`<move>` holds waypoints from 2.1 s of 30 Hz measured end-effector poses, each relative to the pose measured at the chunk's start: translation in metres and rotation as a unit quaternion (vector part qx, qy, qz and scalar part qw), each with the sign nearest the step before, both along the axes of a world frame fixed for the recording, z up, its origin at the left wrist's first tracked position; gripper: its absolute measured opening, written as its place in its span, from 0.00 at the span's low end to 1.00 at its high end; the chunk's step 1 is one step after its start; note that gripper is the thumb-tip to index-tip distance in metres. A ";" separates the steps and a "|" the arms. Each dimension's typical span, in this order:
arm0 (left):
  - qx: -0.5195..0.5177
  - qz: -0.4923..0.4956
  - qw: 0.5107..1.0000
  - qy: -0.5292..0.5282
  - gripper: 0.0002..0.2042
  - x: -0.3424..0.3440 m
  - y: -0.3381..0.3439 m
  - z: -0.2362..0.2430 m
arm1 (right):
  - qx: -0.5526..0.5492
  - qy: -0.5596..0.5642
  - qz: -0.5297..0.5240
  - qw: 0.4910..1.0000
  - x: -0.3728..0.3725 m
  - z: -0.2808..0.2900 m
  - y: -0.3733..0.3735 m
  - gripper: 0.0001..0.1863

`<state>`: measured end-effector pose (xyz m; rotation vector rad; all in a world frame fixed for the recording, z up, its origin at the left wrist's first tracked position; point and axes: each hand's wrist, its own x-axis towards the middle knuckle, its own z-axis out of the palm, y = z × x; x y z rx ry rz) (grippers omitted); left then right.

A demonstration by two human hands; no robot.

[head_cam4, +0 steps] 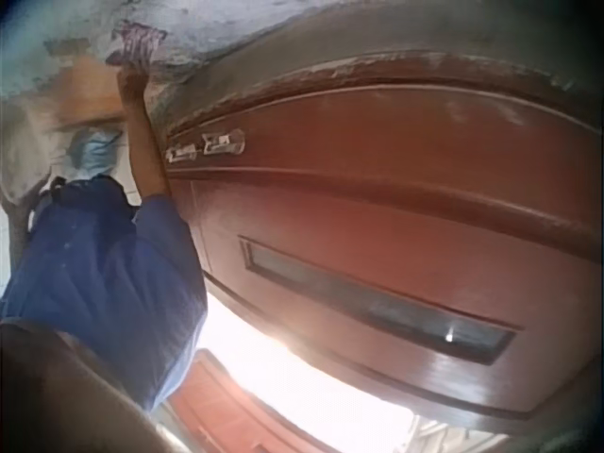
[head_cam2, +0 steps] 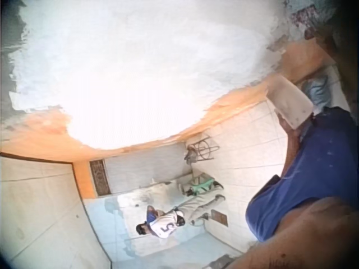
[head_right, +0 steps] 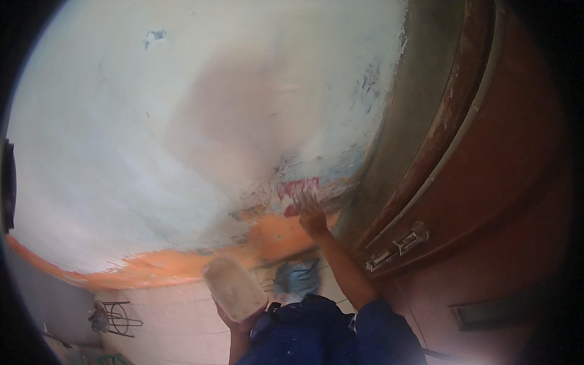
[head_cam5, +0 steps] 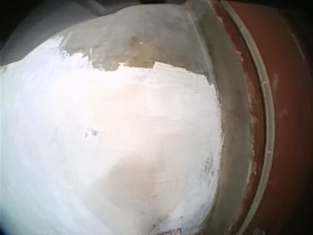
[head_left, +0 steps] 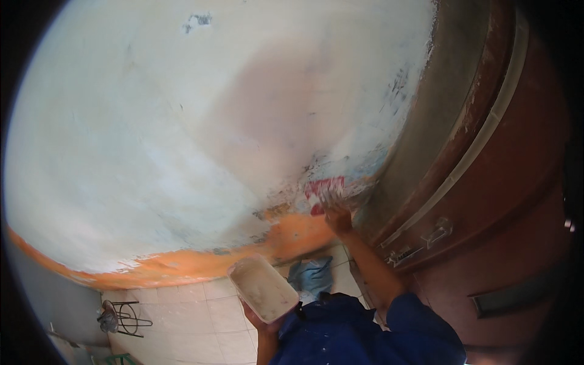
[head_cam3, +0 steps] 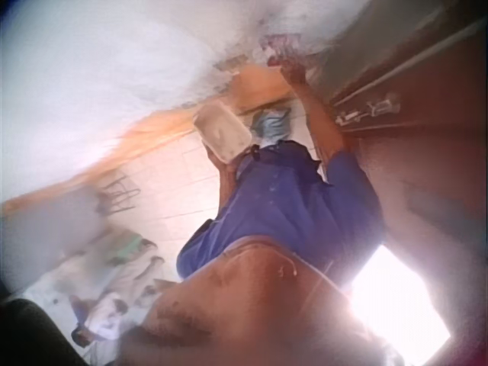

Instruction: The person applies wall putty to a damaged section of a wall using a putty knife, spreading the material from a container to smooth over the surface.

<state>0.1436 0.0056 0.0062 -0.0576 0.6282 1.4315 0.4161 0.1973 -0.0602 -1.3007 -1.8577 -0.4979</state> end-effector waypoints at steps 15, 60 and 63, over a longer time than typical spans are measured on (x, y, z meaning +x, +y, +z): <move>0.047 0.018 0.992 0.113 0.44 0.018 -0.004 0.028 | 0.241 0.062 -0.031 0.968 0.007 0.239 0.026 0.22; 0.069 -0.001 0.997 0.039 0.28 0.005 -0.004 -0.011 | 0.065 -0.009 0.012 0.998 -0.024 0.035 0.024 0.23; 0.021 0.046 0.997 0.062 0.37 0.011 -0.003 0.021 | -0.055 -0.038 -0.002 0.998 -0.025 -0.029 0.004 0.28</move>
